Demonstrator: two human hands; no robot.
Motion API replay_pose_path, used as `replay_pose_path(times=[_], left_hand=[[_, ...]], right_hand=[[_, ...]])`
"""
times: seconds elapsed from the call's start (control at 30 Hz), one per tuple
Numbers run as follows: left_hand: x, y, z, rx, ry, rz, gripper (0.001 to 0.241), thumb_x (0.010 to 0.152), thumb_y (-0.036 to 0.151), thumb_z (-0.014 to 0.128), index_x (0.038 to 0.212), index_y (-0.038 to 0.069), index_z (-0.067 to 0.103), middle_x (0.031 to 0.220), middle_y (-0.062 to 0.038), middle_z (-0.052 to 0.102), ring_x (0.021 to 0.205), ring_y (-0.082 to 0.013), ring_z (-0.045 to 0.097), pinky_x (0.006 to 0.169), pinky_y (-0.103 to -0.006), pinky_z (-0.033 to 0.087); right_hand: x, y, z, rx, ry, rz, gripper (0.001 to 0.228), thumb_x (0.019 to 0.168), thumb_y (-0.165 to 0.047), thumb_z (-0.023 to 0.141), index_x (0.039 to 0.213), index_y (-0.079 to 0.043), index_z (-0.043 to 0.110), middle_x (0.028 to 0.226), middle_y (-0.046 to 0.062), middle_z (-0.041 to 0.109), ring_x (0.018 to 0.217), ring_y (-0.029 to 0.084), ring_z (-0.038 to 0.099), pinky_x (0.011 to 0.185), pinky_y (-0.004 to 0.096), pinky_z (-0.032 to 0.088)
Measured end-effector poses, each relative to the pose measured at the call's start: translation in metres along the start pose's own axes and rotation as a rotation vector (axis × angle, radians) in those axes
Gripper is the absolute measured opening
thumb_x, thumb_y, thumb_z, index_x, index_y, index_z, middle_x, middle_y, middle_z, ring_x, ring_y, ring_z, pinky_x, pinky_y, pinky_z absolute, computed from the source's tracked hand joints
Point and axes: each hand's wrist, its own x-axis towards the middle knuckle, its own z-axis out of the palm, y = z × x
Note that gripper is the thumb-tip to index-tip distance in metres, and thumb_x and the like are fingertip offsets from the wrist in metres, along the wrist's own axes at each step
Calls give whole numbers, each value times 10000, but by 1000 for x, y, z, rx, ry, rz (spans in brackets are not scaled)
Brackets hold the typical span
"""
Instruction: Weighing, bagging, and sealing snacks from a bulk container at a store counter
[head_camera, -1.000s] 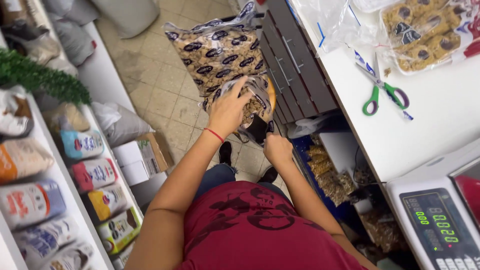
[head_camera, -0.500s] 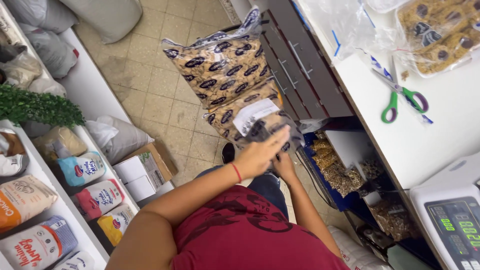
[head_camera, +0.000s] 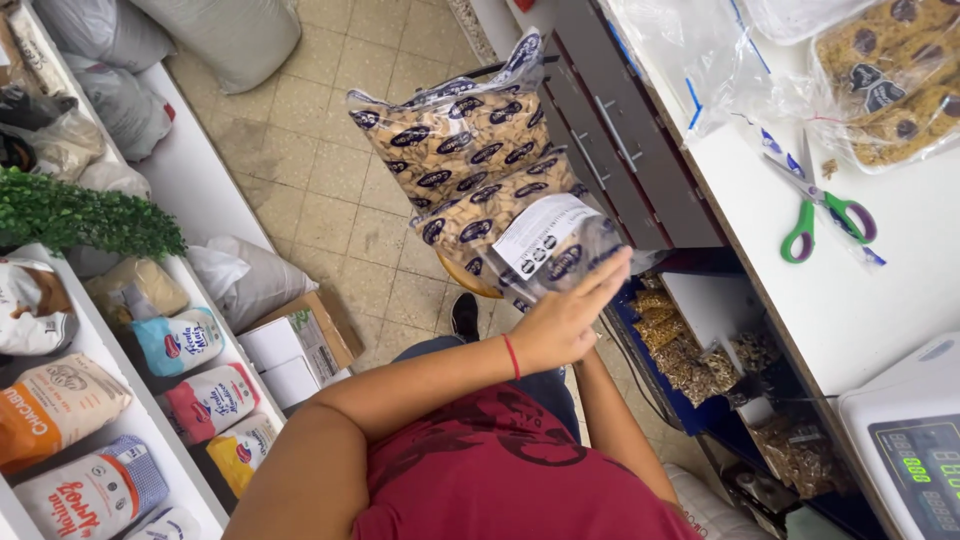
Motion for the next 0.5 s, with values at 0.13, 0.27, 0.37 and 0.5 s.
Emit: replay_pose_path(times=[0.13,0.27,0.37,0.5], left_hand=[[1,-14,-12,13,59,-21,862,709,-160,439,1528,1,222,1633,-167,146,651,-287,674,539,-252,545],[4,-19,-61,143,124,-67,850,722,-204,473,1518,-18,241,1615,-191,174,1000,-372,620,649,-294,577],[2,-15,-92,241,65,-224,839,739,-192,502,1518,26,281,1616,-141,209,804,-275,694,592,-266,539],[-3,-13,-108,461,-58,-288,950,666,-146,561,1538,93,270,1614,-97,212,989,-459,642,670,-460,589]], right_hand=[[10,-25,-6,108,53,-71,201,829,-241,729,844,-42,701,822,87,720,830,146,583,762,342,471],[23,-2,-7,46,127,-10,219,794,-212,786,929,-55,717,811,113,713,797,151,611,713,340,487],[15,-10,-13,-99,175,46,304,752,-200,838,1014,-83,741,794,134,711,773,187,664,646,340,505],[-10,-23,-39,-309,206,-15,328,748,-255,841,1015,-92,740,820,142,724,817,322,709,627,363,546]])
